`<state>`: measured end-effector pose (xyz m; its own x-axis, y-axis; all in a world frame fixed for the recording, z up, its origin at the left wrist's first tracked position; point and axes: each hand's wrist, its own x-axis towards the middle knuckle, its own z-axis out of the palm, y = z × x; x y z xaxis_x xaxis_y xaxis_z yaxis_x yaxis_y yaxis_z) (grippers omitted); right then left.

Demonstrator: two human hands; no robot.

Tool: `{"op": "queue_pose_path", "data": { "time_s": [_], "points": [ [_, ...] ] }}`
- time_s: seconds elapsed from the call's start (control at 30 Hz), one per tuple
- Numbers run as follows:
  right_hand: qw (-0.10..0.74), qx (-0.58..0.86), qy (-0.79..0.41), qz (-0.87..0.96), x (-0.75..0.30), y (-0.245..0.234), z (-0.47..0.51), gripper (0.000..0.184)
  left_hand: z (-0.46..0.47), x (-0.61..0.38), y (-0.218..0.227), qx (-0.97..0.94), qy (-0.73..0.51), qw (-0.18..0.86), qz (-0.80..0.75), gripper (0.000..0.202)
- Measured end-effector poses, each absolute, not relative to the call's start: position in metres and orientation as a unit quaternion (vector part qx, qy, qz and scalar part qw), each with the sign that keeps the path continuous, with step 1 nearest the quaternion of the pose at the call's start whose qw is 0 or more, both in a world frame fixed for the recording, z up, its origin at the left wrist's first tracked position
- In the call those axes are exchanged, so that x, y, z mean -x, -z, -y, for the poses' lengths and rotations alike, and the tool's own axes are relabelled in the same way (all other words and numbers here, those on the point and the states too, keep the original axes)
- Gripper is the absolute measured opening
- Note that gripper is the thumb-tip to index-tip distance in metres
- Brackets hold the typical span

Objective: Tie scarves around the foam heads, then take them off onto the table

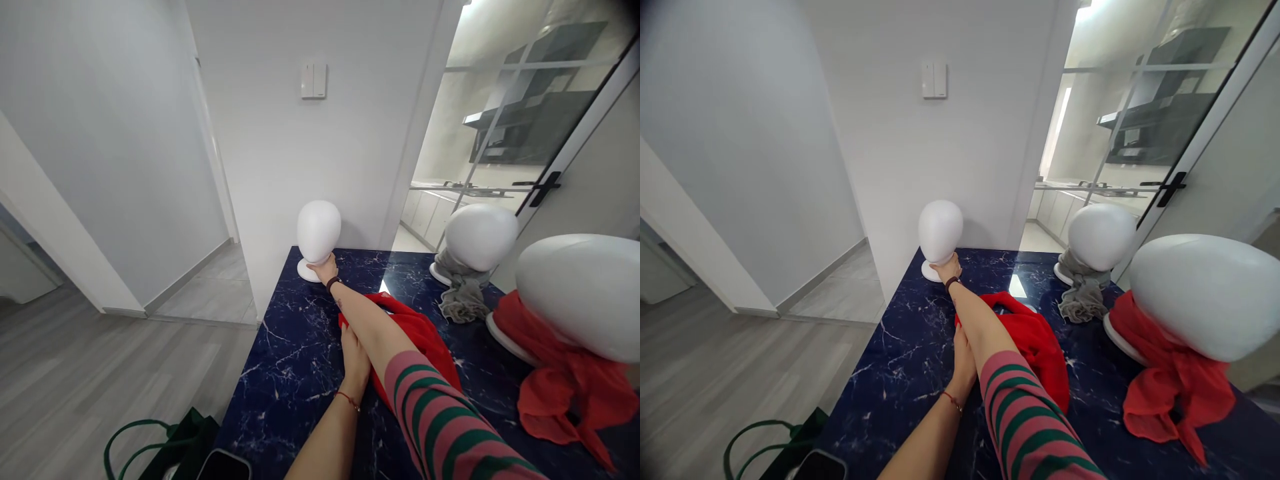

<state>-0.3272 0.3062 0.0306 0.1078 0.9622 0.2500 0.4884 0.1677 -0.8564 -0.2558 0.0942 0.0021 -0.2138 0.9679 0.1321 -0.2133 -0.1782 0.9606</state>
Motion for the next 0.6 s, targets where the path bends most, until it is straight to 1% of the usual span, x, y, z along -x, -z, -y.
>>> {"op": "queue_pose_path", "data": {
  "time_s": [0.1,0.17,0.23,0.3,0.37,0.4,0.53,0.57,0.6],
  "points": [
    [0.418,0.552,-0.297,0.657,0.311,-0.035,-0.31,0.094,-0.097,0.256,0.0,-0.462,-0.632,0.384,-0.489,0.022],
    [0.397,0.529,-0.32,0.679,0.289,-0.041,-0.307,0.094,-0.099,0.258,0.003,-0.482,-0.601,0.346,-0.535,0.022],
    [0.387,0.511,-0.329,0.694,0.256,-0.046,-0.294,0.086,-0.101,0.259,0.005,-0.497,-0.58,0.307,-0.568,0.021],
    [0.382,0.495,-0.329,0.707,0.212,-0.048,-0.269,0.072,-0.101,0.26,0.006,-0.511,-0.574,0.28,-0.575,0.019],
    [0.377,0.47,-0.318,0.732,0.163,-0.043,-0.232,0.059,-0.101,0.26,0.006,-0.517,-0.576,0.266,-0.575,0.017],
    [0.373,0.445,-0.3,0.757,0.138,-0.039,-0.211,0.056,-0.101,0.26,0.006,-0.515,-0.58,0.263,-0.574,0.017],
    [0.328,0.414,-0.244,0.813,0.065,-0.015,-0.129,0.057,-0.101,0.26,0.007,-0.486,-0.604,0.24,-0.584,0.02],
    [0.313,0.421,-0.22,0.822,0.055,-0.01,-0.113,0.055,-0.102,0.261,0.008,-0.472,-0.612,0.23,-0.591,0.023],
    [0.299,0.43,-0.191,0.83,0.048,-0.006,-0.101,0.049,-0.102,0.262,0.009,-0.457,-0.621,0.219,-0.598,0.026]
  ]
}}
